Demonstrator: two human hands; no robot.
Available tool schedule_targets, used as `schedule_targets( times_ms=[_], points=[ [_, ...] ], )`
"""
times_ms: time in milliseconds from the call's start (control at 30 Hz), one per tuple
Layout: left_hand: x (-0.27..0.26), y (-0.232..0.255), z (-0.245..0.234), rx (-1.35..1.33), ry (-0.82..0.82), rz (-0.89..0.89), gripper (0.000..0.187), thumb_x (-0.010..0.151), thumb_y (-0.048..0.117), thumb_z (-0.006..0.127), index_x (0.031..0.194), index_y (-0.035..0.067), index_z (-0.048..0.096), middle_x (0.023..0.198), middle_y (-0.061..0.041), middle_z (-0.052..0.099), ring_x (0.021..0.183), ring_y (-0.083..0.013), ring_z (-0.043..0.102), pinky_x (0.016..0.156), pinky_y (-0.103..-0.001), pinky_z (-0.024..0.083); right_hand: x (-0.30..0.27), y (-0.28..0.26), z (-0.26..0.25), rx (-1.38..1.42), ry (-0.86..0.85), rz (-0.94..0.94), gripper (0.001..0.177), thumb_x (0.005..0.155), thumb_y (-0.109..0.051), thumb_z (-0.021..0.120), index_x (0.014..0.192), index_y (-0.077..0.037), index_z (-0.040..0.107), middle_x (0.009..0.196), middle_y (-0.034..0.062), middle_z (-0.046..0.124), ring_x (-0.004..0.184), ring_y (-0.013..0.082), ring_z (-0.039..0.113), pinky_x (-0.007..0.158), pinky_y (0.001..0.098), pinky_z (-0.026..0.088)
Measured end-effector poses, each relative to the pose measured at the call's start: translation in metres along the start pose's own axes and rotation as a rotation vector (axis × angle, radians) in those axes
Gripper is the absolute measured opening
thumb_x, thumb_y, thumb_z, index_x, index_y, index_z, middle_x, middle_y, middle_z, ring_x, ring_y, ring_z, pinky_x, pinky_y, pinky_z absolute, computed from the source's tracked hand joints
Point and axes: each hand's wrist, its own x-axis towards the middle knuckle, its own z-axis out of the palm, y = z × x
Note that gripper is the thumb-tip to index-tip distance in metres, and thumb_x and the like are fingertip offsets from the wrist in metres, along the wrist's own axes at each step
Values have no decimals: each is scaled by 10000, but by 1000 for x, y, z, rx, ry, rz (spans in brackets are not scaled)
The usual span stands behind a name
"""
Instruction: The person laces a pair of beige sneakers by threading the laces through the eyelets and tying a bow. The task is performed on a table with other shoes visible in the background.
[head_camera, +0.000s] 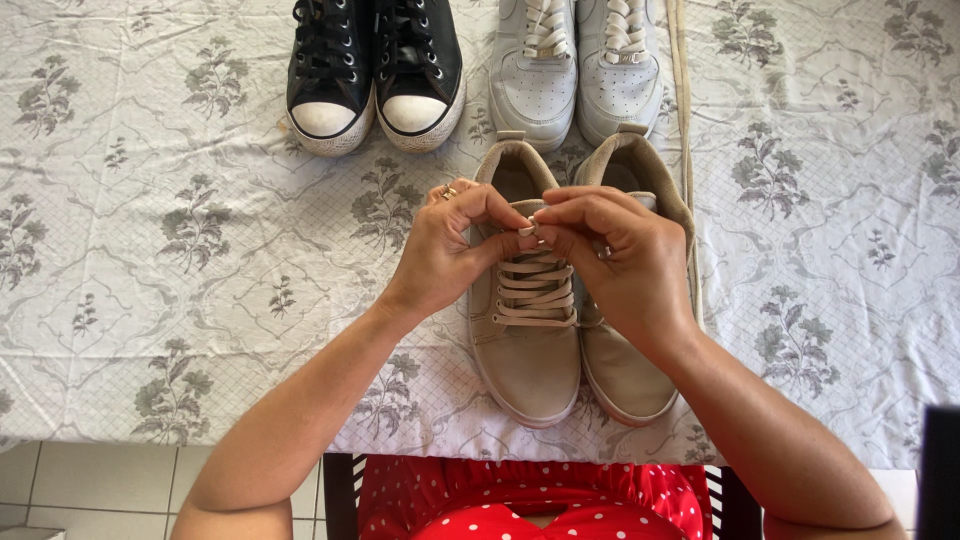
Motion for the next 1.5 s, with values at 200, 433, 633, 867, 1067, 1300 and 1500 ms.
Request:
schedule_targets(
  times_ms=[200,433,633,867,1067,1300,1500],
  points=[
    [1,12,-3,218,18,136,144,849,190,853,952,130,772,896,43,752,957,-116,626,1007,-344,406,-8,0,6,-186,60,-149,137,927,-21,760,1063,-12,744,1312,109,639,965,187,725,796,295,597],
    [1,25,-7,411,-69,232,286,837,223,852,1076,129,725,944,72,761,1123,-167,614,1100,-443,265,-11,8,6,-406,71,-214,101,890,-77,788,985,-65,756,1280,54,637,1214,293,526,1013,438,388],
    [8,25,-3,531,-21,364,239,846,184,845,1049,181,719,1020,62,743,1198,-200,601,1126,-439,267,-12,9,2,-286,27,-117,111,880,-152,802,946,-71,764,1264,48,640,1262,286,487,1055,437,347],
    [-7,22,2,607,113,256,221,853,222,847,1028,136,743,1012,11,736,1069,-187,618,1032,-430,375,-13,11,4,-238,49,-56,102,890,-164,809,935,-80,773,1260,47,645,1272,275,489,1110,442,337],
    [-27,46,2,664,51,386,187,931,298,814,1019,136,784,958,-3,770,899,-154,679,960,-405,448,-13,14,5,-226,74,-40,101,878,-148,811,953,-91,776,1267,39,649,1258,265,505,1102,425,361],
    [-26,38,-2,348,-11,-180,197,976,303,704,998,132,799,889,-28,804,564,-115,689,477,-291,511,-12,18,6,-159,52,19,101,868,-134,816,961,-99,796,1262,32,652,1253,244,514,1098,403,378],
    [-20,32,7,223,47,-240,252,917,331,733,1040,125,812,854,-30,804,607,-86,726,532,-257,577,-12,17,10,-133,48,34,103,881,-145,817,972,-103,797,1281,29,645,1260,224,513,1080,371,409]
  ],
)
